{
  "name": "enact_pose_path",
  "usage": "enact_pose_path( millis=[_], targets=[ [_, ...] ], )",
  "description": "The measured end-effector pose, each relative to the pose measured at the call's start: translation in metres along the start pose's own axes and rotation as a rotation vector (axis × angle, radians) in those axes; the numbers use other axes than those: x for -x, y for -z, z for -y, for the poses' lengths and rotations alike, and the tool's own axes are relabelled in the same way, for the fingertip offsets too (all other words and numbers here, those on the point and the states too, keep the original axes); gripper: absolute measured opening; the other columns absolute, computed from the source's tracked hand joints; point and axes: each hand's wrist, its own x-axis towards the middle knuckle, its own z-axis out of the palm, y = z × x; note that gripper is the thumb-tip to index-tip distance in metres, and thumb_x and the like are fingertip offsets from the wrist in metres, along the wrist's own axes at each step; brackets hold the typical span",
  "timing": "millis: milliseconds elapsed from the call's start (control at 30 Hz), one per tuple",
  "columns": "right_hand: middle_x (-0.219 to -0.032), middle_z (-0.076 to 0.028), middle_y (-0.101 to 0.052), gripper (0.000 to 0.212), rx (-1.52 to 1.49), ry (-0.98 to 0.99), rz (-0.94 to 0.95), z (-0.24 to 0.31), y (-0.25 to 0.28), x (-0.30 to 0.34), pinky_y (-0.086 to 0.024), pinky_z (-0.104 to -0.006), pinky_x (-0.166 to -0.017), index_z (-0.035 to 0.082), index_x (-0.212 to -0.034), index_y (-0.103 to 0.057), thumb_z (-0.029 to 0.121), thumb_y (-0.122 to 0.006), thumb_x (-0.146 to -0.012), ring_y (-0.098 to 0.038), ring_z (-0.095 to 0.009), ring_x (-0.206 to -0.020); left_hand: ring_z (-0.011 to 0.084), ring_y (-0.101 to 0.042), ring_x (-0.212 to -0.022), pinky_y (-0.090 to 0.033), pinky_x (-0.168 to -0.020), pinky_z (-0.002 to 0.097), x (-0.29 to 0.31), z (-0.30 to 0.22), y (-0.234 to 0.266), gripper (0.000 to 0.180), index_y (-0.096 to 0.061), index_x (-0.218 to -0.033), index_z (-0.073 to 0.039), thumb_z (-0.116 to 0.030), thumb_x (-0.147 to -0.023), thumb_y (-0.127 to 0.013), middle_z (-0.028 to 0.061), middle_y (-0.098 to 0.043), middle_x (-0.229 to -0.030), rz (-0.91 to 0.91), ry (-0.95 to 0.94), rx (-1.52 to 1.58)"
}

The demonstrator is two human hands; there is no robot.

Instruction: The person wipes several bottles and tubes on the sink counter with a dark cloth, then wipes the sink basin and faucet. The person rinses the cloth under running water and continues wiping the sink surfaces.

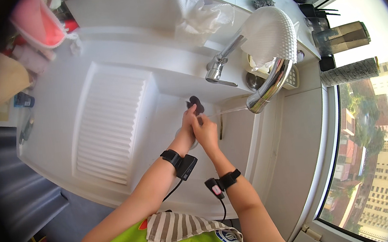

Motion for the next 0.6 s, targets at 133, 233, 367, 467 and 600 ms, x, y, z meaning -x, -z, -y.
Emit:
enact_pose_path(
  millis=[133,233,367,467,600],
  targets=[
    [-0.074,-0.027,-0.061,0.048,0.132,-0.062,-0.075,-0.034,-0.012,-0.041,-0.049,-0.0441,-0.066,0.0,-0.085,-0.066,0.044,-0.05,-0.094,-0.06,-0.043,-0.071,0.0171,-0.059,-0.077,-0.048,-0.062,0.0342,0.007,0.005,-0.004,0.026,-0.056,-0.101,-0.011,-0.034,-0.099,-0.045,0.0013,-0.059,-0.087,-0.134,0.093,-0.036],
    [-0.087,-0.017,-0.067,0.043,-0.129,-0.211,0.067,-0.062,-0.026,-0.064,-0.048,-0.0415,-0.062,0.004,-0.095,-0.065,0.046,-0.052,-0.094,-0.062,-0.033,-0.067,0.0189,-0.062,-0.087,-0.053,-0.071,0.0372,0.01,0.002,0.001,0.028,-0.053,-0.11,-0.008,-0.033,-0.098,-0.05,0.0032,-0.061,-0.099,-0.165,0.096,-0.027],
    [-0.097,-0.004,-0.064,0.037,-1.012,-0.799,0.352,-0.089,-0.034,-0.058,-0.049,-0.034,-0.06,0.009,-0.111,-0.061,0.041,-0.053,-0.095,-0.061,-0.02,-0.071,0.0241,-0.061,-0.098,-0.055,-0.081,0.041,0.004,-0.016,0.013,0.04,-0.044,-0.121,-0.004,-0.019,-0.09,-0.064,0.0088,-0.056,-0.115,-0.021,-0.045,-0.076],
    [-0.096,-0.003,-0.062,0.03,-1.152,-0.703,0.68,-0.098,-0.017,-0.057,-0.05,-0.0289,-0.066,0.008,-0.115,-0.058,0.031,-0.053,-0.096,-0.061,-0.016,-0.078,0.0261,-0.059,-0.105,-0.053,-0.084,0.0416,0.0,-0.031,0.024,0.049,-0.043,-0.128,-0.007,-0.005,-0.085,-0.065,0.0105,-0.054,-0.118,-0.002,-0.165,-0.152],
    [-0.105,-0.009,-0.062,0.03,-0.968,-0.481,0.462,-0.084,-0.001,-0.065,-0.047,-0.025,-0.058,0.007,-0.123,-0.057,0.012,-0.052,-0.095,-0.06,-0.015,-0.082,0.0251,-0.053,-0.111,-0.046,-0.094,0.0361,0.003,-0.035,0.037,0.054,-0.044,-0.133,-0.009,0.0,-0.084,-0.064,0.0113,-0.05,-0.126,-0.208,-0.316,-0.073]
  ],
)
